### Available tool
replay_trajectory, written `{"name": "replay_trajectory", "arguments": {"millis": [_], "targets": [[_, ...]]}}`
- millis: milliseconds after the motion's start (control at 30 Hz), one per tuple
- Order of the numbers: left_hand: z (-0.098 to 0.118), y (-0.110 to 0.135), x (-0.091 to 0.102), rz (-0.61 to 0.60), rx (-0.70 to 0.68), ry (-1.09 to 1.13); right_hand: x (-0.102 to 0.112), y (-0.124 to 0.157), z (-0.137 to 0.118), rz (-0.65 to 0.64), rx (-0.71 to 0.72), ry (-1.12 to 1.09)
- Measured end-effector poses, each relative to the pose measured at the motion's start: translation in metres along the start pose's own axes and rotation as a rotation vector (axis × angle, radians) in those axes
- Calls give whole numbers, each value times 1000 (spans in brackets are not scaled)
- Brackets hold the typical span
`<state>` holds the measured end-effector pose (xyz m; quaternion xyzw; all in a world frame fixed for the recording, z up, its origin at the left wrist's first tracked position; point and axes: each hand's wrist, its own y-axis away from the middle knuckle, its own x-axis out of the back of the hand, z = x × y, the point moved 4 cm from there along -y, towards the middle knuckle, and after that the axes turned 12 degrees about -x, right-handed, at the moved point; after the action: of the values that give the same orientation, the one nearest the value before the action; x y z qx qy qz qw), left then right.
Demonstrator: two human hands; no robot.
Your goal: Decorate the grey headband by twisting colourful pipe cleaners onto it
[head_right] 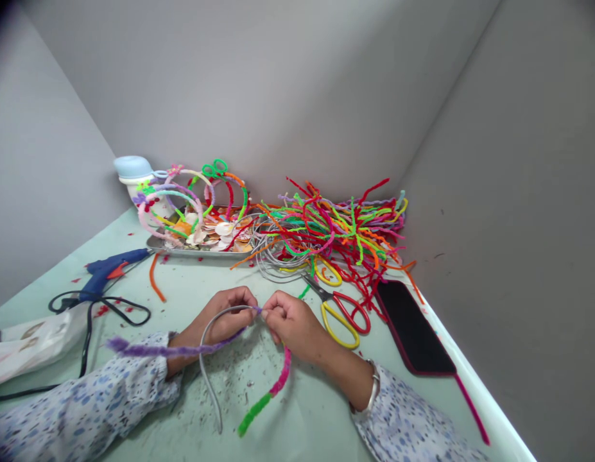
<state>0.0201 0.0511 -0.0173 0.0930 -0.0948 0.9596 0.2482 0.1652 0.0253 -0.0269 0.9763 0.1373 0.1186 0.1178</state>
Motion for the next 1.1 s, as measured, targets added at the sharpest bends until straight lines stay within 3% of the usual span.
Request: {"name": "replay_trajectory", "arguments": {"millis": [267, 467, 767, 1100], "targets": [[-2, 0, 1, 25, 29, 5, 1, -1, 0, -10, -4, -12], [4, -1, 4, -29, 51, 31, 4, -1, -1, -26, -6, -40], [-1, -2, 6, -64, -5, 8, 7, -1, -1, -23, -41, -70], [9, -1, 7, -50, -89, -156, 7, 0, -4, -35, -73, -77]]}}
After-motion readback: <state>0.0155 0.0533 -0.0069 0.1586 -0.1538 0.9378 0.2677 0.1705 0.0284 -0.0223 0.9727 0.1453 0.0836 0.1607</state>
